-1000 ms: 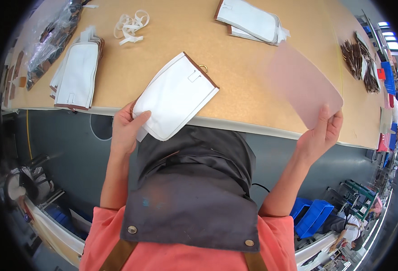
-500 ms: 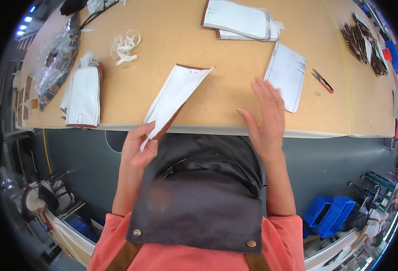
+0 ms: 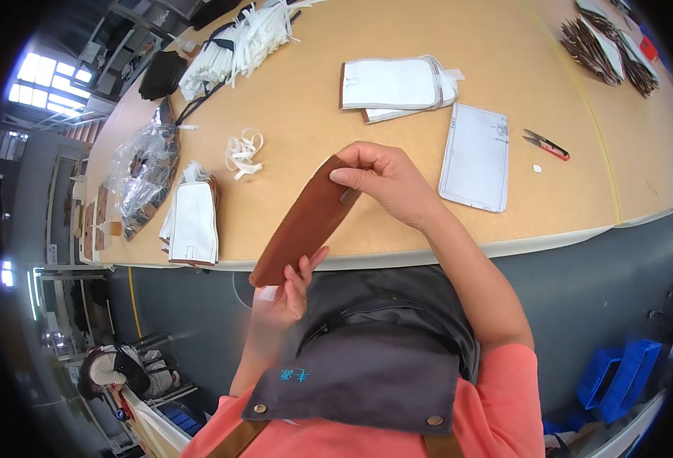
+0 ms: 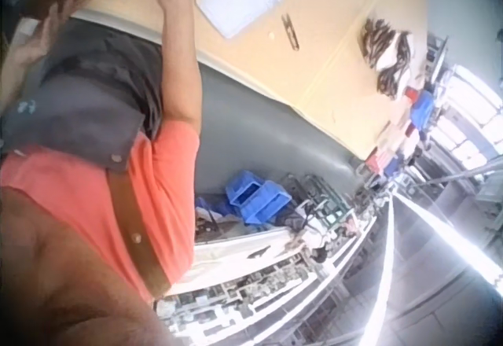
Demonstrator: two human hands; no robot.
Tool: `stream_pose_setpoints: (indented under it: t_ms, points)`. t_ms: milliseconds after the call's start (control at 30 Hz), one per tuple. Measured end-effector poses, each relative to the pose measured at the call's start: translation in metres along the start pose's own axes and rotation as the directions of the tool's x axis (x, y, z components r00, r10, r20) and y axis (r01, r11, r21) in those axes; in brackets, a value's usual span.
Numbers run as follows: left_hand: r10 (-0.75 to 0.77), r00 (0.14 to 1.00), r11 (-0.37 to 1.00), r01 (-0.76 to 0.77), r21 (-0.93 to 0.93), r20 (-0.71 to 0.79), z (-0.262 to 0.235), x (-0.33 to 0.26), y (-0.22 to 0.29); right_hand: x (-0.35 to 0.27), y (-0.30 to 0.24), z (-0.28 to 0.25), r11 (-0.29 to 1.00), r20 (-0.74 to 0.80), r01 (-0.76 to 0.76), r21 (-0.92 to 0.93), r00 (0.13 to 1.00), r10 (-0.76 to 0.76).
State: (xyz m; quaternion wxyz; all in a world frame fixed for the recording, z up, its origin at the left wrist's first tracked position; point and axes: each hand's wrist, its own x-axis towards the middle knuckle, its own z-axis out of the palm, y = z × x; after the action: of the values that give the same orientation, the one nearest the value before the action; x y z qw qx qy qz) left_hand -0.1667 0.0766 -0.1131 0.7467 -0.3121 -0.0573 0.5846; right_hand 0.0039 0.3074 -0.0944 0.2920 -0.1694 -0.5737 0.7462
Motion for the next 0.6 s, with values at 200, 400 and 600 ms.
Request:
stream_pose_setpoints:
  t_ms: [200, 400, 600]
  points:
    - [0.428, 0.904, 0.355, -0.164, 0.92, -0.004, -0.002, -0.023, 0.01, -0.002, -0.028, -0.001, 0.994, 0.01, -0.05, -0.1, 0.999, 0.051]
    - [0.377, 0.733, -0.485, -0.364, 0.795, 0.566, 0.024, -0.019, -0.018, 0.006, -0.035, 0.01, 0.989, 0.054, -0.029, -0.144, 0.998, 0.037]
    - [0.148, 0.405, -0.989, 0.048, 0.141, 0.902, 0.033, -0.008, -0.04, 0.034, -0.02, 0.009, 0.944, 0.205, 0.26, -0.201, 0.954, -0.219]
